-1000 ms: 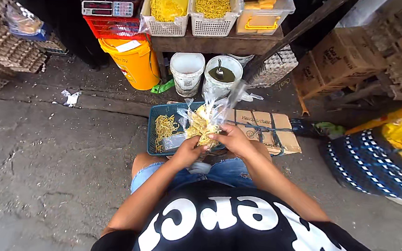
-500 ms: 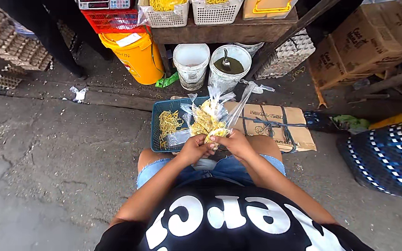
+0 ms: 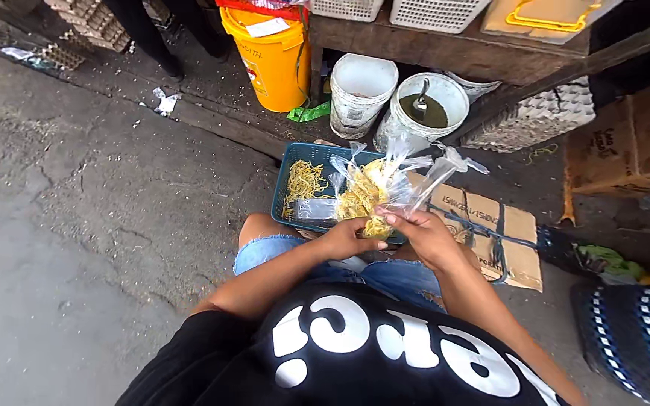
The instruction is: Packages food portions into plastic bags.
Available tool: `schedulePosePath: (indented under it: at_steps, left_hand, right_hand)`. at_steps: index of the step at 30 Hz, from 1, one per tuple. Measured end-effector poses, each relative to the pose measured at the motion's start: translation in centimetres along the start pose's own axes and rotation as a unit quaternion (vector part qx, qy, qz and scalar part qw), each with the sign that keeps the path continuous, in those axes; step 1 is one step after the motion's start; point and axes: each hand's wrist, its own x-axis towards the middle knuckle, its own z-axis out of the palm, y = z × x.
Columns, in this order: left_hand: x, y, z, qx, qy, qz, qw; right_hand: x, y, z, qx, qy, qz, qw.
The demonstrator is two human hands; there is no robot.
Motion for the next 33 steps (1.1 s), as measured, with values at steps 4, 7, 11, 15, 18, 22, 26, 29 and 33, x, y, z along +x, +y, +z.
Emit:
schedulePosePath:
  at_steps: [4,7,11,15,18,22,26,29,33]
  left_hand:
    - [0.3,-0.1,-1.5,0.025,0.085,-0.03,0.996]
    - [0.1,-1.4,-4.2,-0.037,0.225,-0.069,0.971]
    - [-0.6,-3.8,-8.4,-0.013,0.344,-0.052,0.938]
    - [-0.8,-5.4,-10.4,0.04,0.369,-0.054,0.927]
    - [-1.4,-5.8,-9.5,0.03,0.359,-0.06,0.931]
    - [-1.4,-5.2,-7.2,0.047,0.262,-0.133,0.955]
    - [-0.2,-4.4,-2.8,0.122,0.069,-0.192,0.971]
    - [0.7,-2.8,-1.7,0.201,0.007,-0.189,0.961]
    - [1.1,-3.6,-2.7,0.144,0.067,-0.182,0.97]
  right_hand:
    - [1.5,0.9,0.7,0.009,-0.016,-0.019,1.0]
    - [2.2,2.7,1.4,-0.208,-0.083,0.036,0.974]
    - [1.8,7.6,4.6,-0.515,-0.216,0.05,0.828]
    - [2.0,9.8,3.3,-0.581,-0.206,-0.037,0.787]
    - [1.8,10.8,-0.7,-0.582,-0.199,-0.118,0.78]
    - [3.1,11.6,-8.1,-0.594,-0.229,-0.2,0.745]
    - [4.7,12.2,-12.3,-0.633,-0.206,-0.128,0.735]
    - [3.4,12.6,-8.6,-0.549,0.03,0.05,0.834]
    - [1.6,13.0,-3.0,-0.068,0.272,0.299,0.912]
